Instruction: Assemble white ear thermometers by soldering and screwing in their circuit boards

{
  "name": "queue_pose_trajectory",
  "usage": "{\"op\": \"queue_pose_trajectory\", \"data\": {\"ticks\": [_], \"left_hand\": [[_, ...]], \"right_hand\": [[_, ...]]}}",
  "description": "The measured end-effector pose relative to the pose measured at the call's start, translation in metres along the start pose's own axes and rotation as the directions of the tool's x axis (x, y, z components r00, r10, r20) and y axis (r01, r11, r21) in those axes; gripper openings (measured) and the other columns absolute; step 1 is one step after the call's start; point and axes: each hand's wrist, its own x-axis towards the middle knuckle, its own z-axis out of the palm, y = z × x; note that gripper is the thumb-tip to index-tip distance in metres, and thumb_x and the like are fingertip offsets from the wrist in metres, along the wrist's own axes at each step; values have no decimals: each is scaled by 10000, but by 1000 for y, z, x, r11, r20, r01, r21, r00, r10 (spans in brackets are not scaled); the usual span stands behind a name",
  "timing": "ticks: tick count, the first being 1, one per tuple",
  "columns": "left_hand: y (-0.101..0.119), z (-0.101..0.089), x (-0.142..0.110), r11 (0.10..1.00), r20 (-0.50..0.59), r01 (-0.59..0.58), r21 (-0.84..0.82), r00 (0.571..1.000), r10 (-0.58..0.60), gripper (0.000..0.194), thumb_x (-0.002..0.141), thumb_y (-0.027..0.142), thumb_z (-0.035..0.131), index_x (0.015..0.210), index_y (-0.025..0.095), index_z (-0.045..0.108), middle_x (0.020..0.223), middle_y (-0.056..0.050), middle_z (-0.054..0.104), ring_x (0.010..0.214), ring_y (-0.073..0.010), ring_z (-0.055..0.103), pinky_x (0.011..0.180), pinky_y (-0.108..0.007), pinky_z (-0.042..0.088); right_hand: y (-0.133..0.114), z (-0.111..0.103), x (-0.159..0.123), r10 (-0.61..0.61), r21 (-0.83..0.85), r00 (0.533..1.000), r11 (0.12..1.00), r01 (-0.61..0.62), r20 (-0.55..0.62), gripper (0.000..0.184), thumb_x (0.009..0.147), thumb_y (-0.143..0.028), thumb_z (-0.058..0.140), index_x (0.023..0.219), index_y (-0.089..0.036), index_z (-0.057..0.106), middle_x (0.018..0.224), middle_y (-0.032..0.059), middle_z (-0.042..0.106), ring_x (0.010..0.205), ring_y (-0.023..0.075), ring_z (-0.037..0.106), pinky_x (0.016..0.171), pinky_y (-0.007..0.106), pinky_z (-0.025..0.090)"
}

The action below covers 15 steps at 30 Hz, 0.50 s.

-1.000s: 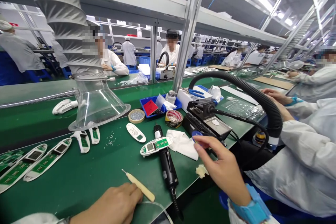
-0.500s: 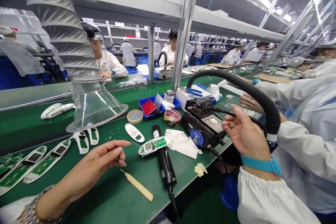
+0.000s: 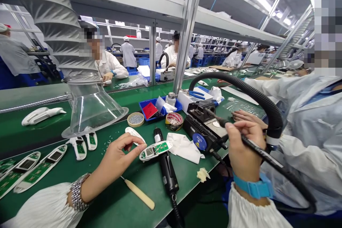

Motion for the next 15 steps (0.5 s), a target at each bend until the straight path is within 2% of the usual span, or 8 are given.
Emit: {"op": "queue_pose_trajectory", "data": {"ticks": [2,4,8,10,13,15], "left_hand": [[-7,2,3,998,-17,52,-26,998,-53,170,787,363,564,757,216,643,663,19,445,602,-124,402,582,-252,320],[-14,2,4,995,-24,90,-47,996,-91,182,775,374,568,757,209,642,641,28,404,580,-119,383,568,-249,308],[-19,1,3,992,4,115,-44,993,-115,195,759,384,571,738,203,643,648,25,413,580,-119,379,566,-248,303],[-19,1,2,993,24,115,-18,993,-115,188,756,377,568,726,206,641,642,25,415,583,-122,381,568,-249,301],[-18,2,1,994,46,105,26,993,-106,173,754,357,562,704,207,633,651,20,430,599,-126,388,578,-250,303],[-15,3,1,994,42,105,30,993,-106,165,743,348,566,690,204,627,658,18,433,606,-127,389,583,-250,307]], "right_hand": [[-9,11,-18,-32,6,994,999,32,101,194,751,-370,586,839,-210,523,715,18,539,605,149,522,571,297,425],[-15,27,-31,-83,0,967,996,85,242,191,744,-368,587,857,-215,574,733,19,554,655,166,538,624,309,441],[-14,57,-40,-167,37,849,984,172,502,184,700,-360,623,841,-241,638,777,22,598,767,210,566,717,341,447],[-11,60,-43,-162,53,819,986,160,550,164,701,-350,630,826,-245,645,782,21,610,788,219,571,724,345,445],[-13,52,-49,-98,70,872,995,74,480,156,767,-348,583,857,-222,604,767,25,596,721,189,562,663,317,450],[-18,40,-57,-53,112,905,994,6,423,163,806,-367,546,847,-210,563,708,14,567,626,156,536,557,270,440]]}}
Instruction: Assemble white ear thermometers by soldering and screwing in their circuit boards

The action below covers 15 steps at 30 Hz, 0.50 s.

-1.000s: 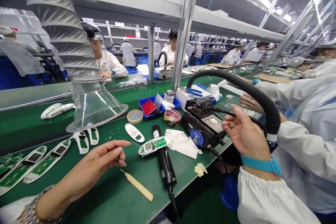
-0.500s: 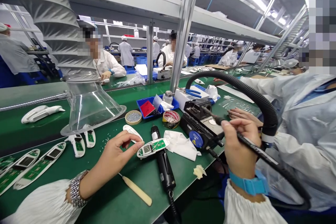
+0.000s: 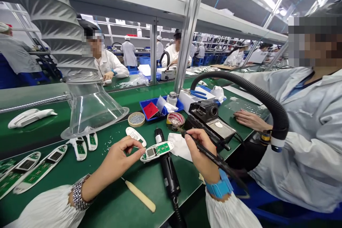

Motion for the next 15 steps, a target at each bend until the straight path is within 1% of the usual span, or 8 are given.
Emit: {"op": "queue_pose_trajectory", "data": {"ticks": [2,4,6,7,9,11,13,15], "left_hand": [[5,-1,0,999,-2,16,-33,1000,-16,166,727,348,571,683,196,623,645,21,418,597,-124,377,575,-247,304],[13,-3,-1,993,42,65,-100,997,-61,195,718,369,572,686,184,622,598,34,375,565,-116,345,545,-241,285],[21,-5,-3,975,123,137,-173,985,-117,239,714,405,573,697,172,622,551,51,316,528,-105,297,509,-234,250],[25,-6,-5,966,156,162,-200,979,-131,256,713,420,575,699,169,621,536,58,292,515,-101,277,495,-232,234],[31,-7,-8,956,180,171,-238,975,-130,264,709,430,587,694,168,621,528,64,279,504,-94,260,484,-230,219],[34,-7,-11,949,173,160,-272,978,-115,254,709,422,599,692,171,623,527,66,283,501,-89,262,481,-227,221],[34,-6,-13,938,161,157,-308,981,-111,246,711,418,609,699,173,630,525,66,287,502,-88,270,484,-226,227],[32,-5,-14,930,144,161,-331,982,-118,244,712,419,618,707,176,642,517,67,285,503,-88,276,487,-226,232]], "right_hand": [[-7,-6,-12,27,78,999,997,-25,-24,190,840,-396,504,867,-211,537,628,-8,533,546,134,509,477,234,422],[-15,-9,-23,43,199,998,979,-50,42,282,884,-447,421,1007,-217,529,621,-8,560,520,134,528,465,236,446],[-23,-10,-32,20,288,990,956,-59,140,385,905,-490,347,1121,-221,517,703,23,627,575,153,587,536,271,500],[-27,-10,-35,-11,294,983,955,-45,186,393,907,-494,339,1112,-225,540,769,41,651,641,167,616,596,288,516],[-35,-8,-39,-90,249,964,968,26,251,297,885,-459,434,1003,-244,599,865,46,660,799,191,629,708,299,510],[-41,-4,-42,-163,229,938,969,94,306,148,832,-367,567,938,-269,600,916,22,649,905,194,605,771,287,488],[-44,2,-45,-192,247,924,963,111,330,135,795,-271,624,921,-285,578,883,-9,640,873,169,603,754,258,482],[-45,7,-49,-175,243,933,965,99,315,108,803,-215,607,877,-282,567,803,-31,626,762,138,605,686,226,478]]}}
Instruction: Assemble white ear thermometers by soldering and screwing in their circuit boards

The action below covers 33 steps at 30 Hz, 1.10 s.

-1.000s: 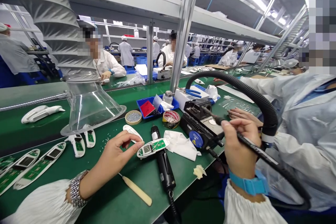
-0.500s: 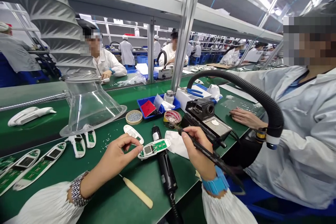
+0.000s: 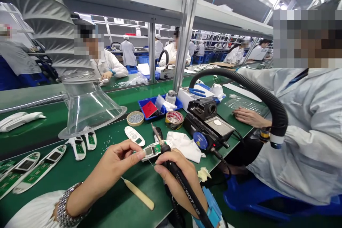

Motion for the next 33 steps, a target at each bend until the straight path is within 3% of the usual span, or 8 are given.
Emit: {"op": "queue_pose_trajectory", "data": {"ticks": [5,9,12,15,20,25,33], "left_hand": [[-3,-5,1,988,-103,-99,117,988,111,206,727,392,628,678,195,662,569,40,382,521,-93,327,497,-231,265],[-2,-12,1,924,-156,-222,312,947,280,143,764,323,609,689,209,654,597,30,437,545,-103,382,513,-230,301],[-5,-14,2,842,-148,-287,457,909,391,120,788,275,587,699,205,629,604,28,441,566,-112,405,528,-231,321],[-10,-13,1,737,-107,-373,563,851,513,95,818,229,555,743,202,608,638,18,458,609,-122,432,548,-236,340],[-19,-8,1,596,-14,-477,646,773,635,86,844,161,511,783,186,566,689,3,489,660,-130,443,594,-253,363],[-22,-5,2,523,43,-510,683,743,668,78,842,122,509,798,166,556,707,-8,485,678,-136,434,619,-263,367],[-24,-2,2,451,94,-494,743,745,661,120,871,154,459,816,174,564,708,-20,480,668,-153,427,607,-274,364]], "right_hand": [[7,6,-1,86,-74,986,992,-97,-146,30,815,-256,592,838,-265,575,767,-30,623,708,130,598,636,204,474],[12,0,3,206,-72,967,973,-219,-153,102,792,-329,613,868,-262,600,784,-23,642,727,144,612,651,212,492],[16,-9,4,269,-57,951,958,-280,-155,193,811,-402,568,922,-256,630,802,-1,669,735,166,633,682,250,505],[16,-16,5,250,-59,943,962,-268,-221,296,840,-446,499,1037,-256,612,665,-8,625,635,151,598,654,265,491],[15,-21,3,198,7,922,978,-207,-332,149,822,-368,524,870,-236,574,548,-41,461,489,107,435,475,213,377],[22,-20,1,233,54,943,973,-226,-240,119,801,-312,513,768,-211,567,520,-43,450,463,106,413,442,221,328],[18,-15,11,260,25,958,966,-259,-120,104,781,-292,504,739,-215,561,586,-36,536,540,124,500,512,226,388]]}}
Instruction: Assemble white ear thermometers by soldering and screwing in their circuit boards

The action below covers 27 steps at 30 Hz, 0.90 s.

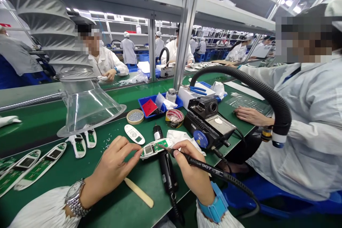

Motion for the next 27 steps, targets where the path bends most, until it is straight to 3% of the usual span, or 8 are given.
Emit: {"op": "queue_pose_trajectory", "data": {"ticks": [27], "left_hand": [[1,2,-2,999,20,-41,19,999,40,101,869,137,471,826,152,560,715,-29,472,670,-158,411,610,-287,351]], "right_hand": [[5,2,4,51,-38,996,998,-49,73,111,785,-292,498,767,-206,567,613,-29,555,578,130,514,545,234,396]]}}
